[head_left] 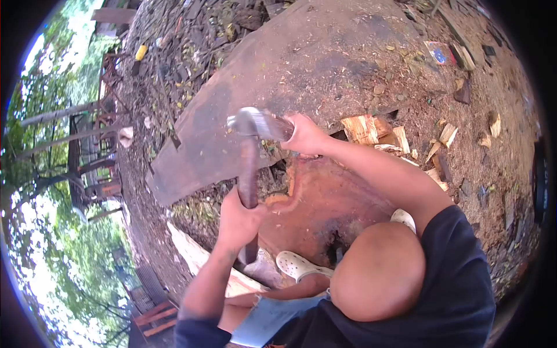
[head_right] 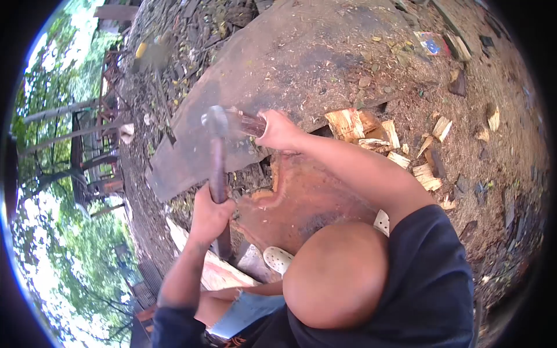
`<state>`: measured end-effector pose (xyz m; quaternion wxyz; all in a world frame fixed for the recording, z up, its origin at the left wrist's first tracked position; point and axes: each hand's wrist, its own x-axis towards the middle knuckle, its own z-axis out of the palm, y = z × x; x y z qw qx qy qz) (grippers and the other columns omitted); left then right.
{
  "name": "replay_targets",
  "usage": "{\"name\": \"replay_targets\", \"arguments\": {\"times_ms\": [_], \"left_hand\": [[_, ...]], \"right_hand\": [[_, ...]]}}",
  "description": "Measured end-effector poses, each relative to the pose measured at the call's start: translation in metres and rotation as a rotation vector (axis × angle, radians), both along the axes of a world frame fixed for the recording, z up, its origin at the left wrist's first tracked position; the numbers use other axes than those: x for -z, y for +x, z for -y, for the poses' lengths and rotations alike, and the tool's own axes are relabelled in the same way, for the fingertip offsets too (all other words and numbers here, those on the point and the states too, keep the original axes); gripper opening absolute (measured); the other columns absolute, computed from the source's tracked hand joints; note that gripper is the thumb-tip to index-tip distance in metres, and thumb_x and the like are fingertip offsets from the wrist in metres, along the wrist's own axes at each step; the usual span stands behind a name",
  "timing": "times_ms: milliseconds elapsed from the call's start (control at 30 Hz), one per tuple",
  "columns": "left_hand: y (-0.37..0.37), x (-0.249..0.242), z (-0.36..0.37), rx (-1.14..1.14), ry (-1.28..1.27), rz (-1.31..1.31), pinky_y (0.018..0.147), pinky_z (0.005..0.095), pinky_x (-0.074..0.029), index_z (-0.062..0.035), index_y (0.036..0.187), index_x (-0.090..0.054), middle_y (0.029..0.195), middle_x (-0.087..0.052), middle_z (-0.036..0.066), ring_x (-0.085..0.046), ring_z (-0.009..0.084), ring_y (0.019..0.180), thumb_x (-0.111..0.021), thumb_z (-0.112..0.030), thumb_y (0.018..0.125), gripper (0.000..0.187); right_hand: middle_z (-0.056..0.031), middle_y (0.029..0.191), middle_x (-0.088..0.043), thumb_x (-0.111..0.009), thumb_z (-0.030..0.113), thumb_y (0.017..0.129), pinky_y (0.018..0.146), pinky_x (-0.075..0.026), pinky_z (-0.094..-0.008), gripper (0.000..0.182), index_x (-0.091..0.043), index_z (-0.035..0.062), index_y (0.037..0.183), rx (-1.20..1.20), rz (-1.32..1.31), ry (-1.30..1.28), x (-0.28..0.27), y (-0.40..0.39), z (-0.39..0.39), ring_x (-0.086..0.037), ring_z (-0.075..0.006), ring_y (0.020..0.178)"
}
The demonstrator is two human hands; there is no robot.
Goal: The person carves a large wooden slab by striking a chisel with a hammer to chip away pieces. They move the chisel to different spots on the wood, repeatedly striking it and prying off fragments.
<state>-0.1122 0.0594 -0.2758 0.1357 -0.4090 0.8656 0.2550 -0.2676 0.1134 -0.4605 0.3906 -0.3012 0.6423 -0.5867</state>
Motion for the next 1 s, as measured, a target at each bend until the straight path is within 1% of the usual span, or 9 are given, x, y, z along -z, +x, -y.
{"name": "replay_targets", "arguments": {"times_ms": [200,333,467,533,600,733,767,867,1000], "left_hand": [[0.004,-0.156,0.042,-0.085,-0.714,-0.314,0.058,0.0286,-0.043,-0.0009,0.097,-0.058,0.069,-0.053,0.004,-0.050,0.0125,0.063,-0.058,-0.010,0.070,0.028],[0.000,-0.287,0.076,0.009,-0.576,-1.087,0.064,0.0253,-0.041,-0.0014,0.082,-0.053,0.071,-0.050,0.005,-0.050,0.0117,0.068,-0.046,-0.018,0.090,0.020],[0.010,-0.092,0.022,0.053,-1.094,-0.440,0.061,0.0266,-0.041,-0.0006,0.082,-0.055,0.071,-0.052,0.005,-0.051,0.0136,0.067,-0.052,-0.016,0.079,0.016],[0.016,-0.016,-0.016,-0.031,-0.331,0.087,0.060,0.0273,-0.041,-0.0002,0.082,-0.056,0.071,-0.053,0.005,-0.051,0.0145,0.067,-0.055,-0.014,0.073,0.017],[0.014,-0.036,-0.018,-0.196,0.028,0.160,0.058,0.0279,-0.042,0.0003,0.081,-0.056,0.070,-0.054,0.005,-0.052,0.0155,0.067,-0.058,-0.013,0.067,0.019],[0.022,-0.186,0.022,-0.005,-0.731,0.071,0.057,0.0291,-0.045,0.0026,0.092,-0.058,0.075,-0.059,0.005,-0.054,0.0144,0.062,-0.061,-0.021,0.074,0.030],[0.031,-0.213,0.017,-0.167,-0.478,-0.620,0.055,0.0304,-0.042,0.0003,0.093,-0.057,0.068,-0.052,0.003,-0.049,0.0132,0.056,-0.061,-0.029,0.075,0.034],[0.010,-0.269,0.048,0.020,-0.614,-1.146,0.063,0.0287,-0.040,-0.0001,0.101,-0.053,0.073,-0.049,0.006,-0.047,0.0134,0.064,-0.061,-0.025,0.077,0.036],[0.028,-0.076,0.004,0.022,-1.077,-0.275,0.076,0.0308,-0.041,0.0020,0.109,-0.051,0.086,-0.054,0.013,-0.051,0.0193,0.080,-0.066,-0.024,0.073,0.047]], "right_hand": [[-0.0215,0.092,-0.064,-0.070,0.011,0.065,0.078,-0.051,-0.0340,0.050,-0.054,-0.0097,0.108,0.028,-0.009,-0.011,0.006,0.009,-0.004,-0.065,-0.0245,0.083],[-0.0223,0.092,-0.063,-0.071,0.013,0.064,0.077,-0.050,-0.0355,0.047,-0.056,-0.0077,0.104,0.109,-0.144,-0.071,0.026,0.016,0.005,-0.064,-0.0286,0.086],[-0.0219,0.084,-0.063,-0.071,0.012,0.061,0.074,-0.049,-0.0384,0.039,-0.058,-0.0032,0.094,0.084,-0.065,-0.074,0.014,0.016,0.000,-0.063,-0.0339,0.083],[-0.0215,0.083,-0.063,-0.071,0.012,0.061,0.072,-0.050,-0.0380,0.038,-0.057,-0.0033,0.092,0.105,-0.164,-0.115,0.028,0.021,0.003,-0.063,-0.0338,0.079],[-0.0202,0.082,-0.063,-0.070,0.013,0.062,0.073,-0.049,-0.0375,0.036,-0.058,-0.0031,0.092,0.021,-0.079,-0.009,0.013,0.011,0.001,-0.064,-0.0315,0.078],[-0.0187,0.082,-0.064,-0.071,0.013,0.063,0.076,-0.049,-0.0372,0.034,-0.060,-0.0033,0.090,0.012,-0.064,-0.028,0.018,0.015,0.003,-0.064,-0.0303,0.080],[-0.0186,0.082,-0.065,-0.071,0.014,0.064,0.076,-0.049,-0.0371,0.034,-0.060,-0.0033,0.091,-0.005,-0.059,-0.055,0.017,0.017,0.001,-0.064,-0.0302,0.080],[-0.0187,0.084,-0.065,-0.072,0.014,0.064,0.076,-0.049,-0.0363,0.036,-0.061,-0.0030,0.094,-0.014,-0.023,-0.118,0.027,0.020,0.000,-0.065,-0.0294,0.082],[-0.0178,0.082,-0.066,-0.071,0.013,0.065,0.073,-0.050,-0.0357,0.038,-0.061,-0.0025,0.098,-0.065,-0.009,-0.114,0.031,0.029,0.000,-0.066,-0.0265,0.078]]}}
